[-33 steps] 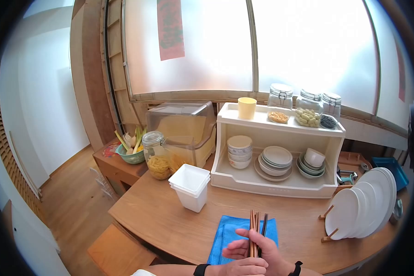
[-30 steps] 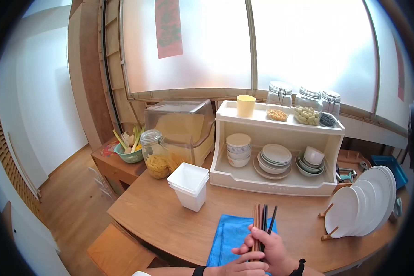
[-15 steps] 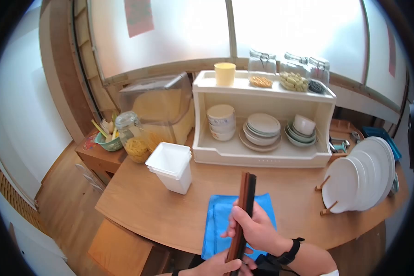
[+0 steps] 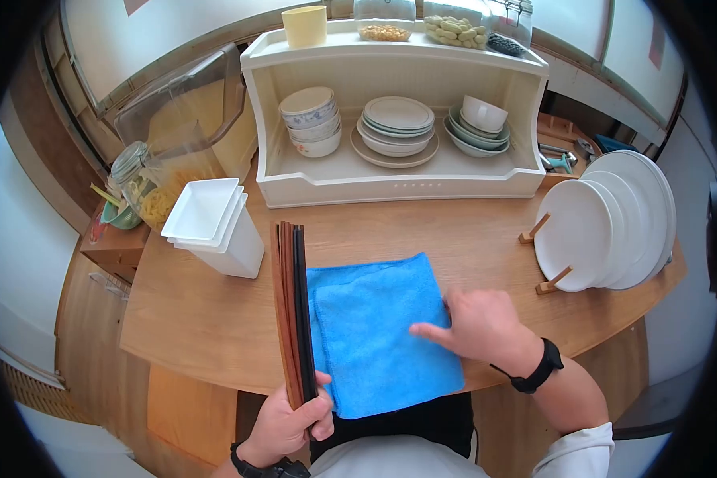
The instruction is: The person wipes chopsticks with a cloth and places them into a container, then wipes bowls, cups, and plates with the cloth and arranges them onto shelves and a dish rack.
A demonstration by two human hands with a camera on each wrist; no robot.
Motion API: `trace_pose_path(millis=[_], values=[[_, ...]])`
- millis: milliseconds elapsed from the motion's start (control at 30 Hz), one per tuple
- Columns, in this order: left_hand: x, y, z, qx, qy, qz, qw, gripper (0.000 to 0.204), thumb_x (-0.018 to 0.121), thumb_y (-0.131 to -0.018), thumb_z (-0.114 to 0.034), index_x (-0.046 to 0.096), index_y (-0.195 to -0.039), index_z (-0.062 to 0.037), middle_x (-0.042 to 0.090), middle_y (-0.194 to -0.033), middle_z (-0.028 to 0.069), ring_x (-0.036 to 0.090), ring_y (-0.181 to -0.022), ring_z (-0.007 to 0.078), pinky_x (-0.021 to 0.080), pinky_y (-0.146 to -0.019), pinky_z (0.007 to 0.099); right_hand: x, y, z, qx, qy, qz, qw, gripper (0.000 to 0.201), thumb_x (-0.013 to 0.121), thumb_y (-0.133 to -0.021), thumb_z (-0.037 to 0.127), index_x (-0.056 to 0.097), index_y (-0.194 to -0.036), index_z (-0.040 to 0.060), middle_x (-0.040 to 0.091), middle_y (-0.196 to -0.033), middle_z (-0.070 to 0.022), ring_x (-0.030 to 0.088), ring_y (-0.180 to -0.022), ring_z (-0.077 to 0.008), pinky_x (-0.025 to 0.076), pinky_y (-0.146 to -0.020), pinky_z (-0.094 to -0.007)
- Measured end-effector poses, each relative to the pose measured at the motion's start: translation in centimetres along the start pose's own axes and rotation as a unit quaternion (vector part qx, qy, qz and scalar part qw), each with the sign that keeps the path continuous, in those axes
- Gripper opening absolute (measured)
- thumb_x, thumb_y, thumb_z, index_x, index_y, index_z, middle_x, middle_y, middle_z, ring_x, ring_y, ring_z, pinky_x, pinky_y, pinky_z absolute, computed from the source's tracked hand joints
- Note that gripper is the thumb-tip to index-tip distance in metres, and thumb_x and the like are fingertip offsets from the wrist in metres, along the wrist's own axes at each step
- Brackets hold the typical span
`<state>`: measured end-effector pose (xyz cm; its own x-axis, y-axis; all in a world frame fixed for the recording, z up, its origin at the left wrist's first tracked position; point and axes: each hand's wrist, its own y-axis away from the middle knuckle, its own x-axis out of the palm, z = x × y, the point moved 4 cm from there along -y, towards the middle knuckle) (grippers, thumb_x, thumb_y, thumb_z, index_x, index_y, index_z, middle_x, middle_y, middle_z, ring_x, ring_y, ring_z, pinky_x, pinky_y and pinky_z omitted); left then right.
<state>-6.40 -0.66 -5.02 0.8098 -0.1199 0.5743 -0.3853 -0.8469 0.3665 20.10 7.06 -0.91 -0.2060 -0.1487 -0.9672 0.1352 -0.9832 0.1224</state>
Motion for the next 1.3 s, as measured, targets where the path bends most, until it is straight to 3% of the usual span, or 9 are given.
trace_pose_path(millis=[433,633,733,833,867,967,1000,1167,1300], values=[[2.2,-1.9,0.9,-0.058,-0.034,0.074,0.995,0.036,0.052,-0.098,-0.013,0.037,-0.128,-0.0014,0.050,-0.076,0.0028,0.053,-0.063,0.0112,0.045,-0.056,0.0263,-6.2,2.6,3.6,-0.101,-0.652,-0.126,0.741,0.021,0.074,-0.081,0.016,0.061,-0.094,0.0040,0.063,-0.091,-0.0075,0.060,-0.083,-0.0155,0.050,-0.074,-0.0321],[4.1,-2.5,1.1,0.132,-0.178,0.116,0.968,0.014,0.048,-0.097,-0.005,0.051,-0.111,-0.0020,0.060,-0.077,0.0021,0.057,-0.066,0.0120,0.046,-0.059,0.0252,-1.0,5.3,9.3,-0.358,-0.357,-0.096,0.858,0.048,0.073,-0.084,0.021,0.051,-0.121,0.0012,0.051,-0.125,-0.0195,0.054,-0.109,-0.0287,0.043,-0.093,-0.0387],[3.4,-2.5,2.1,0.119,-0.209,0.135,0.961,0.012,0.048,-0.095,0.000,0.052,-0.106,-0.0016,0.060,-0.079,0.0042,0.058,-0.069,0.0115,0.048,-0.063,0.0261,1.8,4.4,7.3,-0.111,-0.732,-0.099,0.665,0.050,0.077,-0.080,0.009,0.049,-0.120,-0.0048,0.056,-0.122,-0.0136,0.054,-0.111,-0.0227,0.046,-0.093,-0.0384],[3.6,-2.7,3.6,-0.024,-0.179,0.175,0.968,0.024,0.050,-0.091,0.004,0.050,-0.115,-0.0027,0.059,-0.081,0.0062,0.057,-0.070,0.0113,0.048,-0.065,0.0276,4.6,5.9,6.2,-0.017,-0.700,-0.001,0.714,0.056,0.080,-0.075,0.009,0.050,-0.122,-0.0014,0.059,-0.117,-0.0130,0.056,-0.108,-0.0203,0.047,-0.091,-0.0388],[4.4,-2.4,3.3,0.079,-0.233,0.190,0.950,0.029,0.051,-0.092,0.002,0.048,-0.120,-0.0036,0.059,-0.082,0.0055,0.057,-0.069,0.0106,0.047,-0.065,0.0267,5.2,6.2,5.2,-0.061,-0.478,-0.021,0.876,0.061,0.080,-0.074,0.011,0.049,-0.126,0.0017,0.058,-0.121,-0.0110,0.055,-0.111,-0.0205,0.046,-0.093,-0.0389],[4.8,-2.3,4.2,0.162,-0.277,0.239,0.916,0.036,0.051,-0.096,-0.008,0.042,-0.131,-0.0063,0.057,-0.081,0.0021,0.052,-0.063,0.0081,0.045,-0.059,0.0231,5.6,6.6,4.3,-0.087,-0.434,-0.102,0.891,0.064,0.080,-0.074,0.009,0.049,-0.129,0.0048,0.058,-0.122,-0.0086,0.055,-0.112,-0.0215,0.045,-0.095,-0.0395],[5.1,-2.5,4.1,0.013,-0.217,0.299,0.929,0.036,0.050,-0.097,-0.011,0.041,-0.132,-0.0057,0.054,-0.079,0.0011,0.050,-0.061,0.0073,0.043,-0.056,0.0223,6.5,6.5,4.0,0.039,-0.747,-0.044,0.662,0.065,0.078,-0.077,0.014,0.045,-0.133,0.0055,0.056,-0.125,-0.0105,0.054,-0.115,-0.0255,0.044,-0.098,-0.0416],[5.9,-1.0,5.2,-0.188,-0.039,0.365,0.911,0.039,0.048,-0.100,-0.025,0.038,-0.131,-0.0028,0.047,-0.071,-0.0007,0.045,-0.056,0.0061,0.039,-0.051,0.0212,0.2,3.3,3.9,0.031,-0.880,-0.048,0.471,0.069,0.039,-0.094,0.059,0.040,-0.134,0.0032,0.054,-0.126,-0.0152,0.057,-0.108,-0.0269,0.048,-0.092,-0.0438],[4.6,-1.7,5.2,-0.154,-0.073,0.343,0.924,0.037,0.046,-0.101,-0.025,0.038,-0.129,-0.0029,0.043,-0.068,-0.0018,0.043,-0.055,0.0053,0.038,-0.050,0.0213,8.2,7.0,3.9,0.061,-0.677,-0.215,0.701,0.049,0.066,-0.089,0.030,0.047,-0.128,0.0084,0.052,-0.125,-0.0119,0.052,-0.113,-0.0265,0.041,-0.099,-0.0395]])
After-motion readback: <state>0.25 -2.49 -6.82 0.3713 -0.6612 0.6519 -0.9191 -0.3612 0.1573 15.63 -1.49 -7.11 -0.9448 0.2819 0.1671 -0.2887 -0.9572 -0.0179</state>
